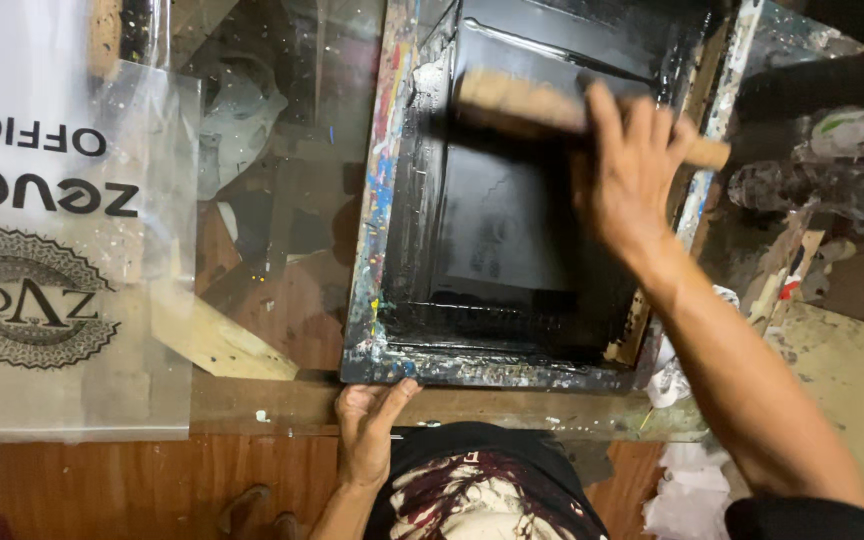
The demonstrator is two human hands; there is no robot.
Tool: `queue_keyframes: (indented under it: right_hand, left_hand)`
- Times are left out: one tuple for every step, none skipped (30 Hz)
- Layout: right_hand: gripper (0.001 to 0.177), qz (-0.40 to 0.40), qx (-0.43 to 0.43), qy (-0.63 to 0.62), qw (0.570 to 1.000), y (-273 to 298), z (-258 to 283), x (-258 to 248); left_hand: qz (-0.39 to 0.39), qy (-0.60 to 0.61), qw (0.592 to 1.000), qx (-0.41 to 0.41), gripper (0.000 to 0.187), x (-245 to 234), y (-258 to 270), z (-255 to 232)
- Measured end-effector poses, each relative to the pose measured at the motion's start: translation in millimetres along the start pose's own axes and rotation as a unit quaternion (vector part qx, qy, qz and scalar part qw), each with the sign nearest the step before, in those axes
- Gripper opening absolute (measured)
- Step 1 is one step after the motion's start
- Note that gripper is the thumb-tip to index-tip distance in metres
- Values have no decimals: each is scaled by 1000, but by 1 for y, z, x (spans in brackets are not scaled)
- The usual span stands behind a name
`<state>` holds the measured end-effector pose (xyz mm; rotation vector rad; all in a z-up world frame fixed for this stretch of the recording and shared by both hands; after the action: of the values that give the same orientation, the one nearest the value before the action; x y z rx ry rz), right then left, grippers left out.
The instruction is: The person performs screen printing on a white plastic bag using a squeegee to pull black ink across a screen frame. The person repeatedly places the bag under the screen, applies ink, and pulls the squeegee to transfer a logo onto the bag.
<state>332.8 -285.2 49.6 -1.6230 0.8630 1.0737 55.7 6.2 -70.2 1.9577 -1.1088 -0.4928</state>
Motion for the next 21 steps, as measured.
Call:
queue_keyframes:
  right_hand:
    - [73,1,-6,-2,1000,-14,-7,6]
    - [73,1,-7,-2,1000,-29,-14,13]
    - [74,-6,-17,6,1000,-43,-20,18]
    - [75,-14,-26,14,999,-57,-25,22]
    - [75,-14,-26,13,999,-68,-27,22]
    - [64,-19,-30,-8,999,-77,-26,20]
    - [54,-24,-35,-29,999,-85,-25,16]
    - [54,-26,-36,-30,999,-84,-25,11]
    - [49,-21,-43,-53,997,-83,-22,6]
    - [44,-17,-50,-76,996,-83,-19,2]
    - [44,-21,-51,-77,995,-76,-9,-12]
    - [51,-16,-25,-124,992,-68,-2,-25]
    - [59,-11,2,-172,985,-59,5,-36]
    - [59,-10,0,-171,985,-44,12,-50]
    - [44,-18,9,-208,978,-28,17,-65]
    - [31,-29,18,-245,969,-14,24,-81]
    - [31,-31,17,-245,969,9,28,-98]
    - [35,-35,21,-222,974,30,30,-114]
    - [39,-39,25,-200,979,51,32,-129]
    - [39,-45,24,-199,979,56,42,-152]
    - [32,-58,26,-201,977,63,51,-176]
  left_hand:
    - [3,-10,1000,-4,15,2,3,-4]
    - [3,-9,1000,-5,15,2,3,-7]
    - [7,-43,998,36,31,2,4,-14]
    - [11,-77,994,77,63,2,6,-21]
    - [11,-78,994,77,63,4,4,-21]
    - [14,-79,993,87,61,4,4,-22]
    - [18,-81,992,97,59,3,5,-23]
    - [17,-80,992,100,59,2,4,-20]
    - [28,-65,994,80,36,2,4,-14]
    - [39,-50,996,61,20,1,2,-9]
    - [39,-48,996,64,20,1,2,-10]
    - [21,-49,997,52,17,-2,2,-7]
    - [2,-50,998,40,16,-5,1,-3]
    - [2,-48,998,39,16,-4,8,-14]
    - [42,-65,994,71,36,3,17,-28]
    - [83,-82,988,106,64,10,25,-43]
    - [83,-81,987,109,64,5,31,-35]
    - [83,-32,992,84,45,1,34,-27]
    - [84,18,995,59,41,-3,37,-19]
    - [86,19,994,65,41,-1,47,-32]
    - [112,36,990,78,42,3,59,-47]
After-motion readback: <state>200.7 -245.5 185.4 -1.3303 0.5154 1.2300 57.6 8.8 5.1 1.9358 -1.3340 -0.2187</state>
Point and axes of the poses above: each hand's wrist, its own y-axis away from the middle knuckle, its own x-axis out of the palm, z = x × y, the point moved 8 cm from there along -y, towards the middle knuckle, and after that the axes turned 14 degrees about -z, right-handed, at the moved point
